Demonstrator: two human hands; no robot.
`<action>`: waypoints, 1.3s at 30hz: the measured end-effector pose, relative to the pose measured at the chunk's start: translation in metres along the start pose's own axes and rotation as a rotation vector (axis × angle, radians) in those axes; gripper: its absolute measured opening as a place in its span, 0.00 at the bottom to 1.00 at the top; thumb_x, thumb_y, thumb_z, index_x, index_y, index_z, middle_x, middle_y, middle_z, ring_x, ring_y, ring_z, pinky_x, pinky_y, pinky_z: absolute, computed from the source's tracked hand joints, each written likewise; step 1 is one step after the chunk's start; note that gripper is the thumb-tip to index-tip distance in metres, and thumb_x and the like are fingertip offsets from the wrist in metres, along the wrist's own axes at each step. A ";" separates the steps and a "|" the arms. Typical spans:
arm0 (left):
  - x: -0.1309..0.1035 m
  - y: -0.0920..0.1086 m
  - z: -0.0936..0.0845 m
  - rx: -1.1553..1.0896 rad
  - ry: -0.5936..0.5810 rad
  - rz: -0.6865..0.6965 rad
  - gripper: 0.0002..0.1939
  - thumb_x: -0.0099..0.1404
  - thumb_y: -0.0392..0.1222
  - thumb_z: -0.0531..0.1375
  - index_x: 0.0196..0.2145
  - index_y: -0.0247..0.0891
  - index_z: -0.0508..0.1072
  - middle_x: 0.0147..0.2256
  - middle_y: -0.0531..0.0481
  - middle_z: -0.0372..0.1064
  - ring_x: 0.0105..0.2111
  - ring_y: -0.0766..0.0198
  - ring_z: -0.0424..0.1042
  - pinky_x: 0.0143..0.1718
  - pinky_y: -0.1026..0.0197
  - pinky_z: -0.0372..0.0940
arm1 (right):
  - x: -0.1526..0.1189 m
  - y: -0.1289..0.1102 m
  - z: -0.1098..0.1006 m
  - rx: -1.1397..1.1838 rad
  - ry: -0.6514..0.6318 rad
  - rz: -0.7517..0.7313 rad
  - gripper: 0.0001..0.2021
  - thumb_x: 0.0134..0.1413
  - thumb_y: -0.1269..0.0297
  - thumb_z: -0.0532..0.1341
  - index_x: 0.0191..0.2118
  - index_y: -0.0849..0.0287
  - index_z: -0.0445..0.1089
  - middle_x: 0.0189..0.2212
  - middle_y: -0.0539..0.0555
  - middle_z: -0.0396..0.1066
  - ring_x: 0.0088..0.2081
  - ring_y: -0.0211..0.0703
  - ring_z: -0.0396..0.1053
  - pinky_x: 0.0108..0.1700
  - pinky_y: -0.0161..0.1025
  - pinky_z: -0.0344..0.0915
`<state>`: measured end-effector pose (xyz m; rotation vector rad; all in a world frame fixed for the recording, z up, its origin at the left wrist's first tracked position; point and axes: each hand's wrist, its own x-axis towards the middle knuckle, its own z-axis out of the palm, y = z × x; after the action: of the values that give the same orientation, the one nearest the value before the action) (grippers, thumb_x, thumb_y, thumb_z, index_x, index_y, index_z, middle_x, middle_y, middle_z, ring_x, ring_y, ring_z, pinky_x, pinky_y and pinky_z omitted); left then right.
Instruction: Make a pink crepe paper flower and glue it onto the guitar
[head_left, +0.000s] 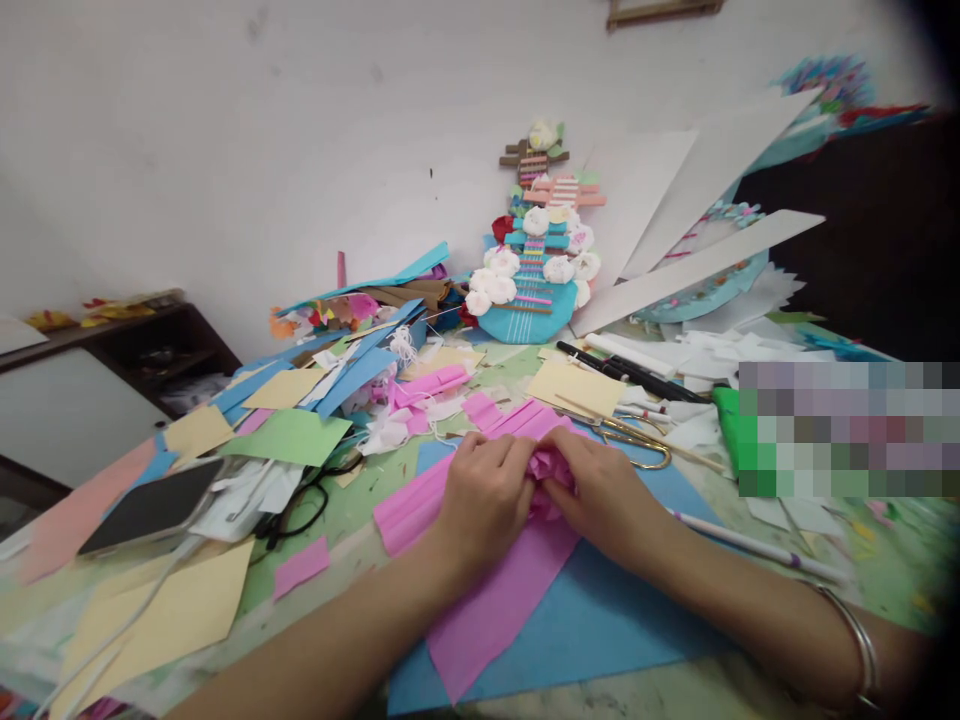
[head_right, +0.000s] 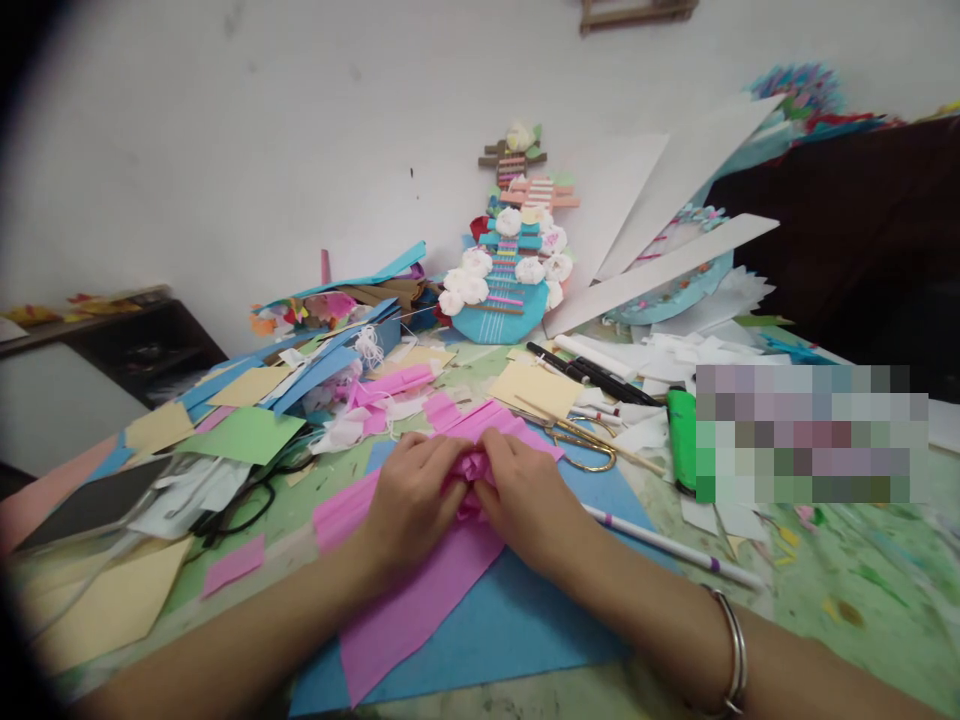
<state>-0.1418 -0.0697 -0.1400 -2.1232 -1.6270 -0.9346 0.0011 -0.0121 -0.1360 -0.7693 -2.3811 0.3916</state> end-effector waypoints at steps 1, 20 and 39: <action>0.001 -0.001 0.000 -0.048 0.012 -0.047 0.13 0.58 0.30 0.53 0.42 0.35 0.67 0.35 0.44 0.72 0.34 0.57 0.70 0.39 0.52 0.62 | 0.000 0.000 -0.001 0.017 0.010 0.024 0.05 0.50 0.75 0.56 0.34 0.61 0.63 0.27 0.51 0.68 0.29 0.40 0.65 0.30 0.34 0.54; 0.002 -0.008 -0.003 -0.460 -0.079 -0.100 0.19 0.56 0.29 0.57 0.46 0.38 0.63 0.40 0.46 0.66 0.38 0.62 0.69 0.41 0.56 0.70 | 0.003 0.006 -0.008 0.305 0.077 0.116 0.27 0.47 0.74 0.57 0.55 0.58 0.53 0.46 0.58 0.68 0.47 0.47 0.67 0.46 0.42 0.61; 0.008 -0.010 -0.012 -0.504 -0.094 -0.106 0.11 0.54 0.33 0.62 0.26 0.37 0.60 0.34 0.48 0.63 0.35 0.65 0.64 0.32 0.63 0.69 | 0.006 0.009 -0.013 0.340 0.030 0.166 0.06 0.46 0.74 0.59 0.33 0.59 0.67 0.28 0.48 0.71 0.29 0.39 0.66 0.32 0.34 0.57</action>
<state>-0.1541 -0.0682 -0.1270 -2.4471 -1.6987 -1.4238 0.0085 -0.0002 -0.1272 -0.8058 -2.1495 0.8231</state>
